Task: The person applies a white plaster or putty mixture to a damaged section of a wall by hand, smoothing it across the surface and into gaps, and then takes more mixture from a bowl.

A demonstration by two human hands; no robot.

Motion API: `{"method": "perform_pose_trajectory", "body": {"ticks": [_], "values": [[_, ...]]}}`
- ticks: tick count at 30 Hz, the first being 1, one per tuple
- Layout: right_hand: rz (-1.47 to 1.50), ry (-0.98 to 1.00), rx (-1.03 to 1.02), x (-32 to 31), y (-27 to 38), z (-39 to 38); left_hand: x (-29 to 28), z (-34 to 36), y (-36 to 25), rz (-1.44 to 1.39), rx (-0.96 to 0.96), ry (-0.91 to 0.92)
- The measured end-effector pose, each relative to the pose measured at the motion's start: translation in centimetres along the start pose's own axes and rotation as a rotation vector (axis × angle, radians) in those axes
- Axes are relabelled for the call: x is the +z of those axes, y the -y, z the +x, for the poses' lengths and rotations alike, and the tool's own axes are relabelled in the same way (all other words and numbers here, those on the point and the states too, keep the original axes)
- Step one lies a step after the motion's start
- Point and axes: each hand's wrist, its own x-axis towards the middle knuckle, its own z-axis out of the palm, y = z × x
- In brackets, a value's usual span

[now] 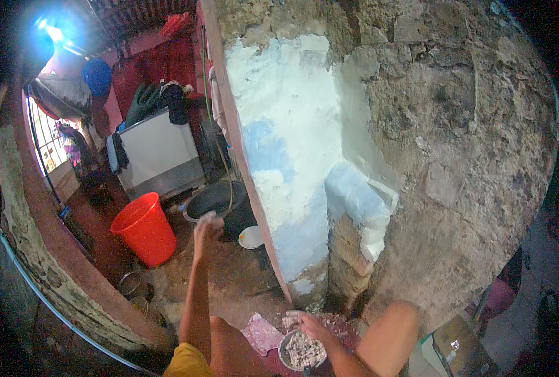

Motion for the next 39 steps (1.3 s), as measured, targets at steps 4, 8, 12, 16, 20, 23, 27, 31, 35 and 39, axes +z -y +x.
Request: {"method": "perform_pose_trajectory", "body": {"ticks": [4, 8, 12, 16, 20, 23, 27, 31, 35, 39], "values": [[0.032, -0.129, 0.058, 3.3, 5.2, -2.4, 3.0, 2.0, -6.5, 0.064, 0.081, 0.082], [-0.302, -0.249, 0.139, -2.8, -0.7, -0.5, 6.2, 1.2, -7.6, 0.039, 0.051, 0.180], [0.060, -0.396, 0.390, -5.5, -9.1, 0.1, 6.4, 0.7, -6.0, 0.056, -0.029, 0.201], [0.070, -0.411, 0.304, -5.1, -10.0, 0.4, 5.8, 0.8, -7.8, 0.065, -0.011, 0.181], [0.086, -0.283, 0.004, -8.2, -7.3, 2.1, 10.2, 1.9, -11.9, 0.094, 0.101, 0.239], [0.005, -0.061, -0.087, 2.6, 3.8, 0.1, 7.8, 2.7, -15.0, 0.196, 0.291, 0.197], [-0.151, -0.074, -0.302, 8.2, 18.7, -2.5, 12.9, 5.6, -18.8, 0.313, 0.605, 0.226], [-0.303, -0.197, -0.575, 16.8, 33.1, -4.8, 16.0, 7.0, -22.6, 0.416, 0.843, 0.169], [-0.442, -0.251, -1.058, 21.5, 46.3, -4.8, 18.8, 9.3, -24.2, 0.454, 0.962, 0.077], [-0.478, -0.389, -1.484, 27.1, 56.0, -3.3, 20.6, 10.6, -24.2, 0.435, 0.982, 0.037]]}}
